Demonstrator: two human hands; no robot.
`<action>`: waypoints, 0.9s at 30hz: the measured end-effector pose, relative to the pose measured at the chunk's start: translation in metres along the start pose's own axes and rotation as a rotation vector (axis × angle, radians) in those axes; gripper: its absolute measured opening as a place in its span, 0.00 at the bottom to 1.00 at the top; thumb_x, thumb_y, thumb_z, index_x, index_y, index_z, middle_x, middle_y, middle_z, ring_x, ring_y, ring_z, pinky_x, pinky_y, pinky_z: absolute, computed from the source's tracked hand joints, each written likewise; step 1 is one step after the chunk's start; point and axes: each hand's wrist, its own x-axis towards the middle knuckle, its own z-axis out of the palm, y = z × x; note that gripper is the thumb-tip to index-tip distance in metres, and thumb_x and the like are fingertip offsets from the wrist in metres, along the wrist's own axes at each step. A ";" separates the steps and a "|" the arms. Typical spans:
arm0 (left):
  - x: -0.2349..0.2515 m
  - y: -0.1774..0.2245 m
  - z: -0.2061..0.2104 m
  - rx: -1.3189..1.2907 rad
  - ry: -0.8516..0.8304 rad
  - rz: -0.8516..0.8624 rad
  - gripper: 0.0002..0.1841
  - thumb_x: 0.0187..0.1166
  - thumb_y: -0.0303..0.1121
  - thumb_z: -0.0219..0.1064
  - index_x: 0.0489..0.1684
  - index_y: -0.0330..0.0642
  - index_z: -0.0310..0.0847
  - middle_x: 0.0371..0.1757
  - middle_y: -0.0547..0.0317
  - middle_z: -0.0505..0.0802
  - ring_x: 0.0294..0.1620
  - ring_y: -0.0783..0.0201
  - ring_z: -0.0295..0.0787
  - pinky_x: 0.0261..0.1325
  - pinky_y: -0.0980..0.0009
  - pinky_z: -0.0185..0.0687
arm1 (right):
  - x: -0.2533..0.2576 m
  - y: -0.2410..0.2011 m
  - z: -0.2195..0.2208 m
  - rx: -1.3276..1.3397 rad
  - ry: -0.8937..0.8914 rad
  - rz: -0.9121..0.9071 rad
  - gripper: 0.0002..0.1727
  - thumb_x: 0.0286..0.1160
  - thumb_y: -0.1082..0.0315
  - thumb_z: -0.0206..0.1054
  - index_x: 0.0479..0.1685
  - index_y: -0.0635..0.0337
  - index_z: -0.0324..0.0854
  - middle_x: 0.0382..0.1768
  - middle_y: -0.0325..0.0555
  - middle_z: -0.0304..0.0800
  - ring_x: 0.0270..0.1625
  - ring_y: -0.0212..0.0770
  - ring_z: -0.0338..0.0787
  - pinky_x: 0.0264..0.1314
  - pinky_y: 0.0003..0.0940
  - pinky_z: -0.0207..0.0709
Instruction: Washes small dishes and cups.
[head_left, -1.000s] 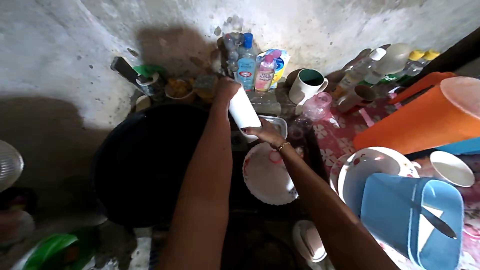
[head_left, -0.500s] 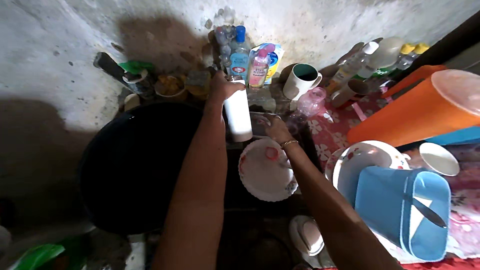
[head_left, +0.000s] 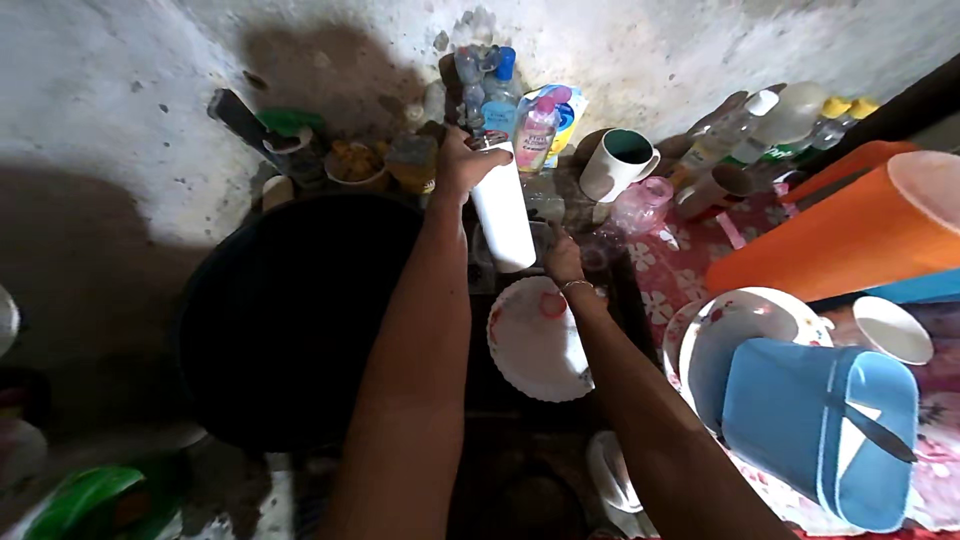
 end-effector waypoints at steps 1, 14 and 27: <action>0.001 0.000 0.001 -0.002 -0.001 0.000 0.41 0.58 0.36 0.87 0.72 0.30 0.70 0.64 0.34 0.85 0.66 0.45 0.82 0.68 0.46 0.78 | 0.005 0.003 0.003 0.098 0.018 -0.028 0.31 0.86 0.75 0.57 0.90 0.60 0.60 0.75 0.72 0.77 0.72 0.73 0.82 0.71 0.68 0.74; -0.001 0.001 -0.001 0.123 -0.015 0.010 0.40 0.57 0.34 0.87 0.69 0.28 0.70 0.63 0.32 0.84 0.65 0.43 0.81 0.68 0.44 0.76 | 0.006 -0.025 0.046 0.731 -0.298 0.177 0.42 0.91 0.34 0.34 0.69 0.64 0.77 0.59 0.60 0.86 0.58 0.52 0.85 0.60 0.54 0.79; -0.008 0.009 0.007 0.128 -0.147 -0.078 0.38 0.72 0.40 0.80 0.80 0.31 0.67 0.73 0.33 0.81 0.73 0.40 0.78 0.73 0.42 0.74 | -0.006 -0.051 0.022 0.796 -0.147 -0.177 0.62 0.52 0.67 0.88 0.92 0.56 0.49 0.72 0.63 0.80 0.70 0.52 0.85 0.72 0.52 0.80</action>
